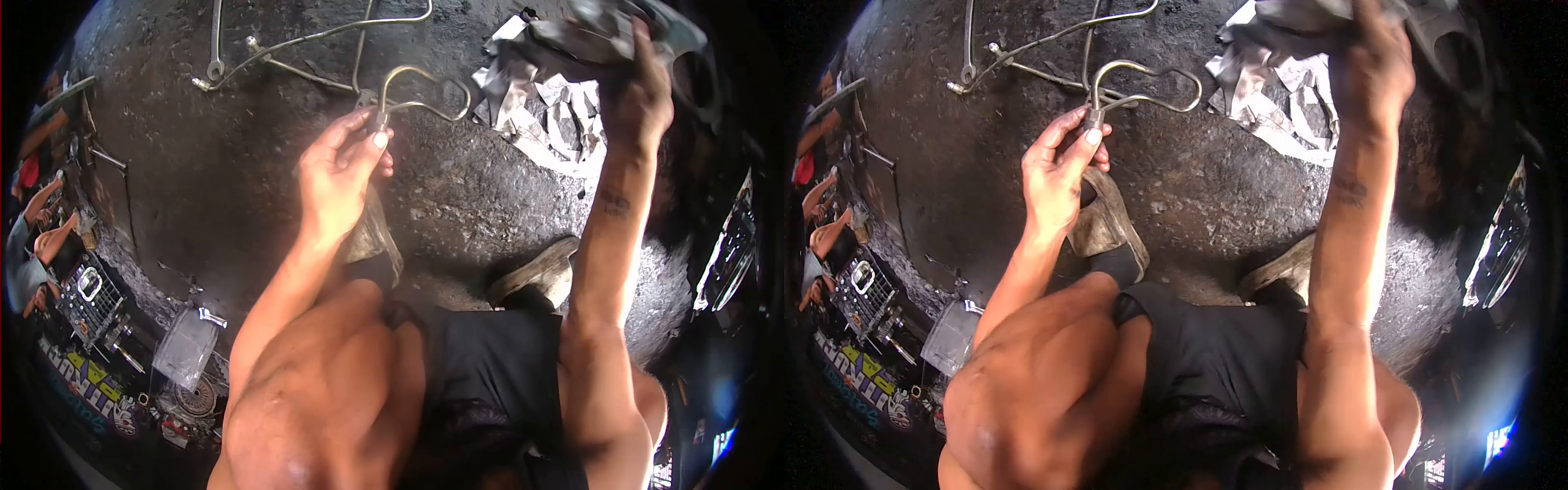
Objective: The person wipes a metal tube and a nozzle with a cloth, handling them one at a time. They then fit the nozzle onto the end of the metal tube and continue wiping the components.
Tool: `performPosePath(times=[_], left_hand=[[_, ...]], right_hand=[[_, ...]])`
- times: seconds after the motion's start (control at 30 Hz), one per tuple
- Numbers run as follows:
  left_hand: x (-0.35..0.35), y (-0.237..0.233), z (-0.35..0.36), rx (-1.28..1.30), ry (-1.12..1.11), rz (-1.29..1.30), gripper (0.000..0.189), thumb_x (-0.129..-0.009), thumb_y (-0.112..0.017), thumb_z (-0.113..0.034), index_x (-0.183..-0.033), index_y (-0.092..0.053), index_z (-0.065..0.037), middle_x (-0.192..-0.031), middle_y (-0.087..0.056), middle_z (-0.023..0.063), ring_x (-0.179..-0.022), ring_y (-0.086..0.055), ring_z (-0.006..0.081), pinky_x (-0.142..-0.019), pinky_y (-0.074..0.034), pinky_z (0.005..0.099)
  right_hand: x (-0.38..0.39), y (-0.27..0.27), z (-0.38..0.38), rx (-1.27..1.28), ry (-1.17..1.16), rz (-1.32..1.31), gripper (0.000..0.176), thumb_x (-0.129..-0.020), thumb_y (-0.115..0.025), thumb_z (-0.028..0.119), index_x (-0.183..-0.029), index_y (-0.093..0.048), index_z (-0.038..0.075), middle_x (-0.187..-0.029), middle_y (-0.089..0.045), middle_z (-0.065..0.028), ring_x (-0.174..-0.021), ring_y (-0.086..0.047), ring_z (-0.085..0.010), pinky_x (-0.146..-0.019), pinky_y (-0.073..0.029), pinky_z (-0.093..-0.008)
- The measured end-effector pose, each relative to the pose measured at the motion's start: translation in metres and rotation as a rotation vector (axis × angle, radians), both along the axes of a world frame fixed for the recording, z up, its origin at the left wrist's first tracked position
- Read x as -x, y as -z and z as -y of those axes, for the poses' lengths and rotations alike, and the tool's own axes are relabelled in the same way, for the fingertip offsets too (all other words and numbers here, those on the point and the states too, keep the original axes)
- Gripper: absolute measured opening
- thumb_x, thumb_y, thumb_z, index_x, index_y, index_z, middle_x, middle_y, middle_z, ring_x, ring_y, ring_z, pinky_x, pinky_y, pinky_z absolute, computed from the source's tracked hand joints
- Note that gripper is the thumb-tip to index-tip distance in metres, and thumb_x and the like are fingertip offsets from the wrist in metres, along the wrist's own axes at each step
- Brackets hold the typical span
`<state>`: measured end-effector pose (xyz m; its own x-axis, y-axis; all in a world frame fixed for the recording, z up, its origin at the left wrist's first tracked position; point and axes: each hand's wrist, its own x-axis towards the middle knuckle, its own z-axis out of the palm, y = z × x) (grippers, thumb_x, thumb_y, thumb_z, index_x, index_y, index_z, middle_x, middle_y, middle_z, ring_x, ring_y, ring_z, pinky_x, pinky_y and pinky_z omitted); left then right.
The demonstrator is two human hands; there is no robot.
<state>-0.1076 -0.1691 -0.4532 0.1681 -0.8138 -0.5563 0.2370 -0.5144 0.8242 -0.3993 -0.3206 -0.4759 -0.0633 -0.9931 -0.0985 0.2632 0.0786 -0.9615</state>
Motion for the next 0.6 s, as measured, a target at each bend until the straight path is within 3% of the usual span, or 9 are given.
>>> performPosePath(times=[0.03,0.07,0.17,0.2,0.23,0.3,0.33,0.4,0.6], left_hand=[[-0.001,-0.003,0.001,0.0,-0.002,-0.003,0.038,-0.088,-0.064,-0.004,-0.121,-0.051,0.008,-0.097,-0.065,0.0145,-0.073,-0.062,0.0135,-0.063,-0.053,0.0267],[-0.003,-0.006,0.002,0.035,0.058,0.033,0.037,-0.088,-0.064,-0.004,-0.12,-0.052,0.008,-0.096,-0.065,0.0142,-0.072,-0.062,0.013,-0.063,-0.053,0.0261],[-0.001,-0.011,0.008,0.106,0.143,0.104,0.035,-0.088,-0.065,-0.005,-0.119,-0.055,0.006,-0.093,-0.066,0.0126,-0.07,-0.061,0.0107,-0.062,-0.052,0.0233],[-0.001,-0.01,0.008,0.111,0.147,0.139,0.034,-0.087,-0.065,-0.006,-0.118,-0.056,0.006,-0.092,-0.066,0.0109,-0.069,-0.061,0.0098,-0.061,-0.052,0.0224],[-0.001,-0.01,0.006,0.112,0.147,0.174,0.033,-0.087,-0.066,-0.006,-0.117,-0.057,0.005,-0.091,-0.066,0.0093,-0.068,-0.061,0.0089,-0.06,-0.051,0.0215],[-0.002,-0.008,0.004,0.117,0.122,0.21,0.031,-0.087,-0.066,-0.007,-0.115,-0.059,0.004,-0.09,-0.066,0.0074,-0.067,-0.061,0.0083,-0.058,-0.051,0.0212],[-0.002,-0.007,0.004,0.129,0.109,0.248,0.029,-0.087,-0.066,-0.008,-0.114,-0.06,0.002,-0.088,-0.066,0.0056,-0.065,-0.06,0.0077,-0.057,-0.051,0.0208],[-0.004,-0.004,0.001,0.16,0.104,0.278,0.027,-0.088,-0.066,-0.009,-0.112,-0.062,0.002,-0.086,-0.066,0.0048,-0.064,-0.061,0.0075,-0.055,-0.051,0.0211],[-0.01,0.002,-0.005,0.295,0.26,0.502,0.02,-0.095,-0.056,-0.014,-0.108,-0.06,0.001,-0.08,-0.061,0.0052,-0.062,-0.056,0.0076,-0.055,-0.047,0.0227]], right_hand=[[-0.003,0.009,0.009,-0.052,-0.041,-0.208,0.027,-0.095,-0.054,0.021,-0.11,-0.062,0.0,-0.097,-0.067,-0.0111,-0.08,-0.066,-0.0191,-0.069,-0.054,-0.0307],[-0.041,-0.017,0.005,-0.122,-0.396,-0.301,0.023,-0.096,-0.054,0.02,-0.109,-0.063,0.003,-0.095,-0.068,-0.0094,-0.077,-0.067,-0.0184,-0.069,-0.054,-0.0295],[-0.098,-0.012,-0.013,0.141,-0.888,-0.323,0.032,-0.097,-0.049,0.019,-0.124,-0.056,0.004,-0.108,-0.065,-0.0113,-0.1,-0.063,-0.0192,-0.084,-0.052,-0.0349],[-0.11,-0.006,-0.016,0.316,-0.839,-0.402,0.028,-0.093,-0.055,0.014,-0.118,-0.058,0.002,-0.101,-0.069,-0.0123,-0.091,-0.065,-0.0175,-0.081,-0.05,-0.0319],[-0.111,-0.017,-0.013,0.118,-1.03,-0.493,0.037,-0.096,-0.049,0.015,-0.13,-0.051,0.002,-0.114,-0.062,-0.0129,-0.103,-0.06,-0.0205,-0.087,-0.05,-0.0337],[-0.119,0.006,-0.025,0.264,-0.795,-0.317,0.027,-0.094,-0.054,0.019,-0.115,-0.058,0.004,-0.085,-0.068,-0.0082,-0.075,-0.062,-0.0139,-0.068,-0.05,-0.0313],[-0.12,0.008,-0.03,0.266,-0.807,-0.32,0.027,-0.094,-0.054,0.019,-0.115,-0.058,0.004,-0.085,-0.068,-0.0082,-0.075,-0.062,-0.0139,-0.068,-0.05,-0.0313],[-0.119,0.008,-0.042,-0.139,-0.765,-0.178,0.021,-0.096,-0.053,0.023,-0.105,-0.061,0.007,-0.069,-0.06,0.0005,-0.061,-0.055,-0.0065,-0.053,-0.045,-0.0248],[-0.112,0.025,-0.071,-0.424,-0.611,-0.135,0.02,-0.096,-0.054,0.027,-0.102,-0.06,0.009,-0.065,-0.052,0.006,-0.054,-0.047,-0.0024,-0.048,-0.037,-0.0204]])
